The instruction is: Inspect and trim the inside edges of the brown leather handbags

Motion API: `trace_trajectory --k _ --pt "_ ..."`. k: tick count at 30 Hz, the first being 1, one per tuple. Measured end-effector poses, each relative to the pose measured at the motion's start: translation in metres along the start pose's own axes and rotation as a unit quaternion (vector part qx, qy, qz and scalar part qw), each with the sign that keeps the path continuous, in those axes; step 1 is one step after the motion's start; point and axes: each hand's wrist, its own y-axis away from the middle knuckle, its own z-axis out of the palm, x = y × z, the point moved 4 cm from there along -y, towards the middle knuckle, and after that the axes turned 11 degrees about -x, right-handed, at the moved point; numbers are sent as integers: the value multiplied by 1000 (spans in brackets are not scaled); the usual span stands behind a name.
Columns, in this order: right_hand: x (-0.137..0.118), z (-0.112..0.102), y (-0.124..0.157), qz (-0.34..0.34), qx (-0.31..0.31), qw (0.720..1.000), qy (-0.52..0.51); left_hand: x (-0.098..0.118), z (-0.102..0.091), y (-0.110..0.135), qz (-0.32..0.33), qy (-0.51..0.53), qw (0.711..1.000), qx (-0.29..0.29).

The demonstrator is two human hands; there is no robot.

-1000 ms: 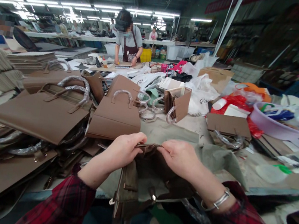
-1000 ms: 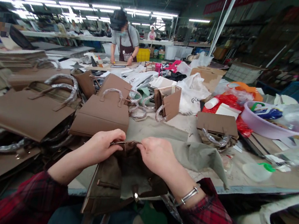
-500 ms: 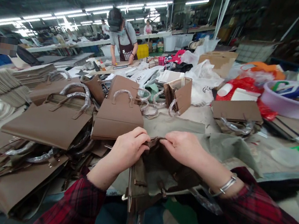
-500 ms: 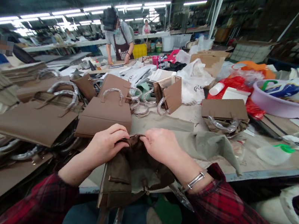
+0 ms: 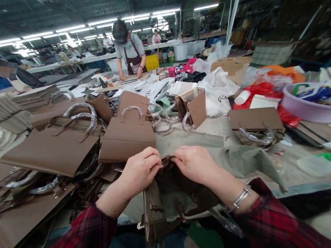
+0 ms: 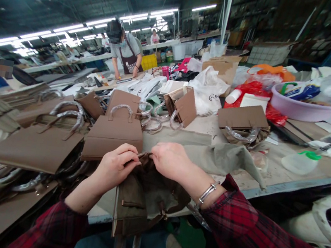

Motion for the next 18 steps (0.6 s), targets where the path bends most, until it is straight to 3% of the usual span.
trace_trajectory --k 18 --pt "2 0 -1 1 -8 1000 -19 3 3 -9 -23 -19 999 17"
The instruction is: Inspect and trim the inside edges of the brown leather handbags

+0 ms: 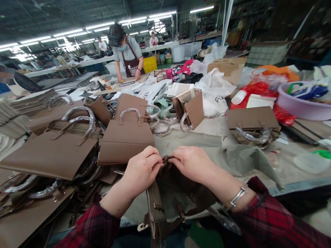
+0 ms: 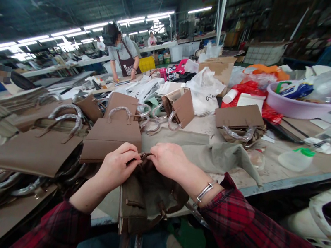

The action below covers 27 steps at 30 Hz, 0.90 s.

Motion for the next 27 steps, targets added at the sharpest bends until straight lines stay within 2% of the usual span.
trace_trajectory --k 5,8,20,27 --pt "3 -1 2 -24 2 999 -26 -2 4 -1 22 65 998 5" --pt "3 -1 3 -28 -3 999 -22 -4 6 0 3 88 996 12" --pt "1 1 0 -20 -9 999 25 -6 14 2 -33 92 995 13" --pt "0 -2 -2 -58 -12 998 -14 -6 16 -1 -43 78 996 18"
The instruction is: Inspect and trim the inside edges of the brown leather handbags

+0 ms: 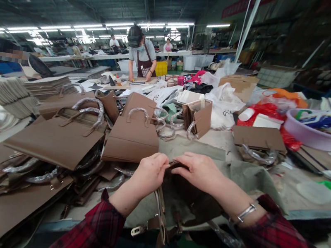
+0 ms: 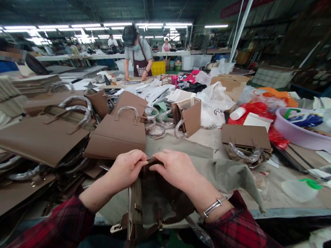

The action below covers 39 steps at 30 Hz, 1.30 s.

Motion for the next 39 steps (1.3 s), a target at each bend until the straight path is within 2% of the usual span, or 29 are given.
trace_trajectory --k 5,8,11,14,16,19,22,26,29,33,37,39 --pt "-7 -5 -10 -7 -18 998 54 -2 -2 3 0 24 1000 5" --pt "-10 -7 -13 -16 -28 997 69 -8 -10 9 -56 45 997 0" --pt "-11 -6 -12 -27 -14 998 56 -15 -18 13 -104 4 993 -48" --pt "-6 -4 -12 -38 -1 999 37 -15 -21 11 -77 -20 992 -99" --pt "-1 -2 -13 -46 2 999 22 -14 -22 8 -69 -5 992 -103" --pt "7 0 -14 -51 6 999 7 -15 -19 5 -91 30 992 -79" --pt "13 -1 -12 -55 17 998 -13 -16 -15 6 -107 91 990 -21" --pt "15 -6 -6 -88 34 994 -45 -11 -13 9 -54 118 991 36" --pt "10 -12 -4 -128 42 990 -40 -6 -14 9 -23 78 996 40" --pt "-2 -18 -6 -160 61 985 6 -5 -13 7 -22 63 997 42" --pt "-14 -16 -11 -162 58 985 33 -6 -10 7 -16 65 997 40" --pt "-17 -15 -12 -153 60 986 26 -8 -10 7 -35 65 997 30"
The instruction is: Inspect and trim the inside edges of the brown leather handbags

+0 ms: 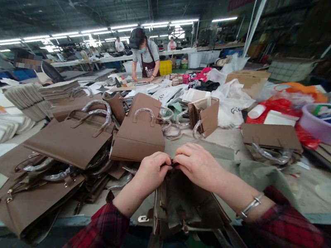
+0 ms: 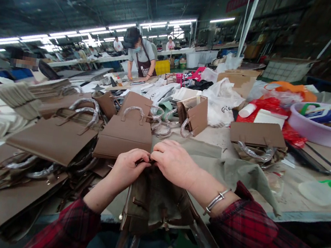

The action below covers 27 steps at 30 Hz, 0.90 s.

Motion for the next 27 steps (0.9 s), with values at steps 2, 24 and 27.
trace_trajectory --k 2,24,27 --pt "-1 1 -1 14 8 1000 -17 -4 -1 1 -46 11 999 -8" --pt "13 7 7 -9 63 995 -71 1 2 -3 -125 -7 991 -41" --pt "11 5 7 -27 66 996 -60 1 2 -3 -132 -17 990 -41"
